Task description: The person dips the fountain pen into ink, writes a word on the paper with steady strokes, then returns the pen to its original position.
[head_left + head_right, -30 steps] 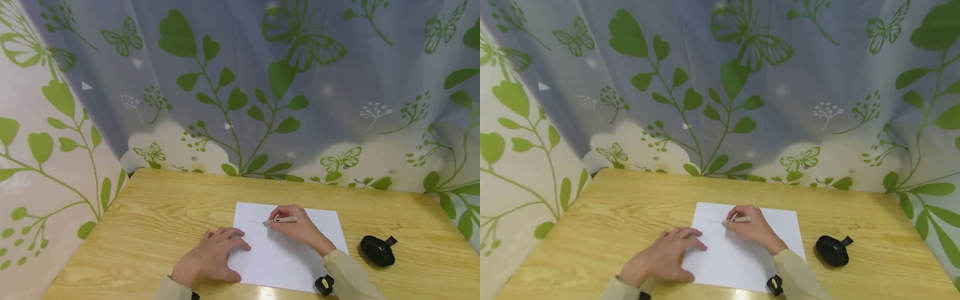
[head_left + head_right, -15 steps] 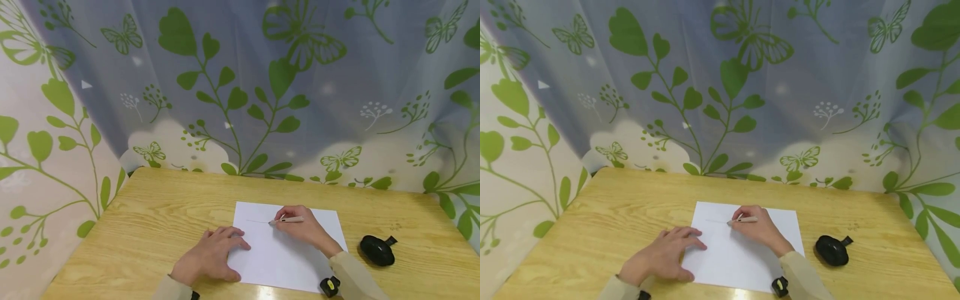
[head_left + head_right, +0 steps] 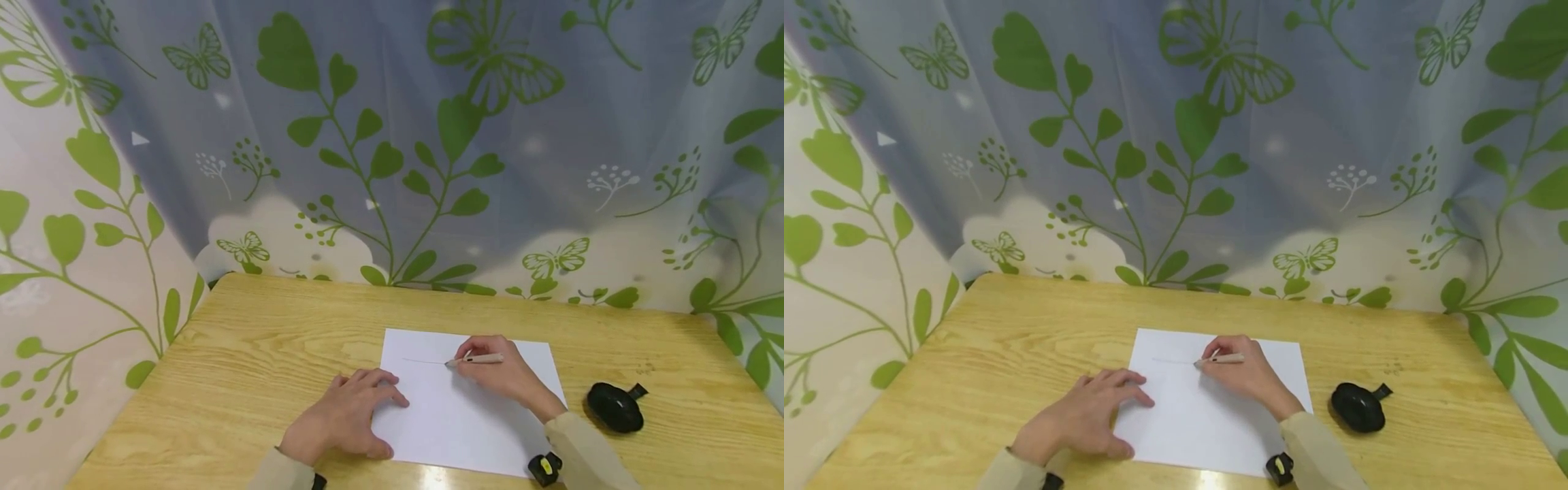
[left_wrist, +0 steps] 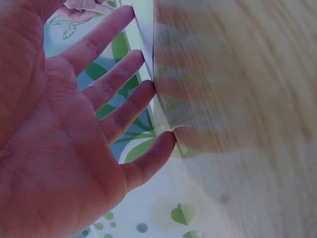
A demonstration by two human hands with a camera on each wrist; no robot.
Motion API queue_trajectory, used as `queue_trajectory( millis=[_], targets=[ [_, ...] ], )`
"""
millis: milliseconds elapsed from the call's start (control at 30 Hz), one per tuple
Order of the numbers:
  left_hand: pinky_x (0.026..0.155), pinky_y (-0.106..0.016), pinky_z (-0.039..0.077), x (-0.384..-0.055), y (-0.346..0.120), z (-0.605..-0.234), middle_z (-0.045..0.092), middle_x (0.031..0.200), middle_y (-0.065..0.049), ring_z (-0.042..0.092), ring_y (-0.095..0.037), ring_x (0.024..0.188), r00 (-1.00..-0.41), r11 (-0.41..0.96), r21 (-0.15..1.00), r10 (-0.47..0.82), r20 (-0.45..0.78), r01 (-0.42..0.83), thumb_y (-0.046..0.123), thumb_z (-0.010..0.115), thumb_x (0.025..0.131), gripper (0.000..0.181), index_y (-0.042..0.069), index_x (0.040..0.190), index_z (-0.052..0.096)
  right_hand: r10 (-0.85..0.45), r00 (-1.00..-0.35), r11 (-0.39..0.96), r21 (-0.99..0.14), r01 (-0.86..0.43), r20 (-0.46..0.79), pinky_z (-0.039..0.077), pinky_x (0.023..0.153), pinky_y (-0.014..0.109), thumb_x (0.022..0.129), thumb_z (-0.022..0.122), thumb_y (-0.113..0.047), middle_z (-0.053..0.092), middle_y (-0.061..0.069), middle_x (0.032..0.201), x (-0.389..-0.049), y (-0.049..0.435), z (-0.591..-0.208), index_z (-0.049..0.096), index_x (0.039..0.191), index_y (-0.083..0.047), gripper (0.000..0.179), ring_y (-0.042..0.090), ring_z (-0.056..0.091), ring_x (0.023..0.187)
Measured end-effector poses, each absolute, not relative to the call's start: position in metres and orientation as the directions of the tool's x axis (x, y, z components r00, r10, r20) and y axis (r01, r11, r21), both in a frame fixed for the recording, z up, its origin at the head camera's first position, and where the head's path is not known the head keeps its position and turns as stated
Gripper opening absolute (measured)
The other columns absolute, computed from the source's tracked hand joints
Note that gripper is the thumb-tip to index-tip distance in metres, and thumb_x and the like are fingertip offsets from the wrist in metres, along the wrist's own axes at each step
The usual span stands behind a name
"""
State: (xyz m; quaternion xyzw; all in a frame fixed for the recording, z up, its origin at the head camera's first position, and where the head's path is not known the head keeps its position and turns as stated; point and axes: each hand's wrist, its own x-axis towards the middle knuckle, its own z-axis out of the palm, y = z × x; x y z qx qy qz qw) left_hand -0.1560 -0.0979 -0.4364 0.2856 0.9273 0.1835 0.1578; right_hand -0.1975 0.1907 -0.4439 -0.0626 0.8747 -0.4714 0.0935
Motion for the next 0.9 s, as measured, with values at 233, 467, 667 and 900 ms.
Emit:
queue_trajectory(
  millis=[233, 467, 667, 900],
  targets=[
    [0.104, -0.066, 0.037, -0.158, -0.098, -0.435, 0.049, 0.15, 0.005, 0.045, -0.026, 0.138, -0.786, 0.769, 0.418, 0.592, -0.18, 0.483, 0.042, 0.088, 0.072, 0.057, 0.034, 0.124, 0.066, -0.189, -0.976, 0.551, -0.835, -0.018, -0.104, 0.036, 0.053, 0.023, 0.087, 0.071, -0.016, 0.061, -0.001, 0.069, -0.197, 0.194, -0.443, 0.074, 0.095, -0.013, 0.009, 0.008, 0.04, 0.053],
    [0.105, -0.066, 0.035, -0.157, -0.098, -0.435, 0.049, 0.151, 0.005, 0.044, -0.026, 0.138, -0.787, 0.775, 0.425, 0.584, -0.2, 0.467, 0.042, 0.088, 0.072, 0.057, 0.035, 0.124, 0.066, -0.172, -0.977, 0.545, -0.838, 0.012, -0.126, 0.041, 0.055, 0.024, 0.087, 0.073, -0.017, 0.065, 0.002, 0.075, -0.196, 0.199, -0.442, 0.073, 0.097, -0.012, 0.011, 0.01, 0.048, 0.057],
    [0.105, -0.066, 0.035, -0.157, -0.097, -0.434, 0.048, 0.151, 0.005, 0.044, -0.026, 0.139, -0.786, 0.773, 0.425, 0.586, -0.196, 0.47, 0.041, 0.088, 0.072, 0.057, 0.035, 0.124, 0.066, -0.164, -0.977, 0.539, -0.842, 0.027, -0.136, 0.046, 0.056, 0.026, 0.088, 0.073, -0.019, 0.068, 0.004, 0.082, -0.195, 0.204, -0.441, 0.073, 0.1, -0.011, 0.014, 0.011, 0.053, 0.06],
    [0.105, -0.067, 0.035, -0.156, -0.097, -0.434, 0.049, 0.15, 0.005, 0.044, -0.026, 0.138, -0.783, 0.77, 0.434, 0.589, -0.202, 0.468, 0.041, 0.088, 0.072, 0.057, 0.035, 0.124, 0.066, -0.161, -0.976, 0.534, -0.845, 0.04, -0.148, 0.045, 0.054, 0.026, 0.088, 0.073, -0.019, 0.065, 0.003, 0.073, -0.193, 0.208, -0.443, 0.073, 0.1, -0.011, 0.015, 0.01, 0.051, 0.056]
  ],
)
